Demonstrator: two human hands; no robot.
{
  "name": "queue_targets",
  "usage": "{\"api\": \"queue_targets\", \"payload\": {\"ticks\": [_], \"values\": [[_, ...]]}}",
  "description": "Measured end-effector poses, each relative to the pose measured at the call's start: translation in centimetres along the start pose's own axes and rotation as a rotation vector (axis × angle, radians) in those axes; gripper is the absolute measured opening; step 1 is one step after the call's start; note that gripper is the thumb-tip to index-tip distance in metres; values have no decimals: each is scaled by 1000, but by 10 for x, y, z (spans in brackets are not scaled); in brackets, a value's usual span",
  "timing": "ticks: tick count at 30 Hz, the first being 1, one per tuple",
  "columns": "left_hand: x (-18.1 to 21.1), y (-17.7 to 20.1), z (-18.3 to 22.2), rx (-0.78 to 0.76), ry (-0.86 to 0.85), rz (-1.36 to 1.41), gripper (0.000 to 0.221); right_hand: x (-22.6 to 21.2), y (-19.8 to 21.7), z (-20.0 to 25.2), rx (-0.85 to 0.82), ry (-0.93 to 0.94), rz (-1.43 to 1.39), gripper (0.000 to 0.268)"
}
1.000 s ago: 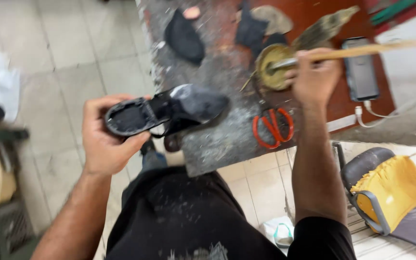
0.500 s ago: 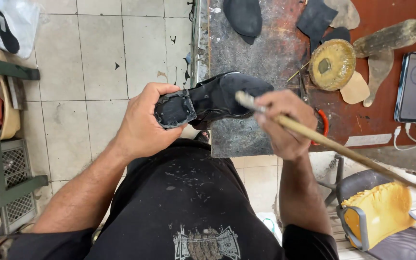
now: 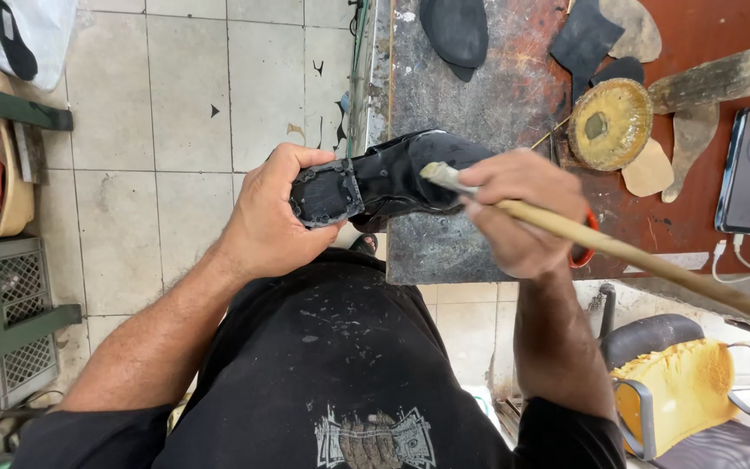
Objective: Applying glue to the sole of a shoe using a brush at a repair bench
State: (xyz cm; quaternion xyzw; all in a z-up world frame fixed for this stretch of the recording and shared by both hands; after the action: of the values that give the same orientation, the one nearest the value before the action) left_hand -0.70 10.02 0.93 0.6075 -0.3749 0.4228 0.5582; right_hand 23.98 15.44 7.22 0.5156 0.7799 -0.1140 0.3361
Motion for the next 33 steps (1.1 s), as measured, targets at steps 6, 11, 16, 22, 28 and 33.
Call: {"api": "queue_targets", "payload": {"ticks": [6, 11, 16, 22, 28, 33], "values": [[-2, 1, 1, 16, -20, -15, 66, 24, 29, 39, 12, -247, 118, 16], [-5, 0, 1, 12, -32, -18, 66, 34, 14, 6, 277, -337, 85, 22], [-8, -2, 6, 14, -27, -24, 65, 44, 52, 17, 346, -288, 312, 23], [-7, -3, 7, 25, -43, -29, 64, 39, 70, 40, 356, -417, 319, 21], [-16, -3, 8, 32, 4, -34, 65, 36, 85, 65, 447, -403, 312, 23], [-12, 2, 7, 54, 22, -59, 65, 14, 69, 74, 389, -412, 293, 20]]}}
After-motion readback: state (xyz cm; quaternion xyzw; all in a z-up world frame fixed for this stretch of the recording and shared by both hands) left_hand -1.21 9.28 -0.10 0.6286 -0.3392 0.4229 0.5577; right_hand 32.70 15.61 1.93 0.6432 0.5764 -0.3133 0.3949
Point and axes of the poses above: each hand's wrist, its own z-axis away from the middle knuckle, its own y-axis out of the back of the hand, x = y × z, the point moved 10 cm from there along -z, towards the middle knuckle, and after that the axes turned 4 degrees about y, right-handed, at the moved point
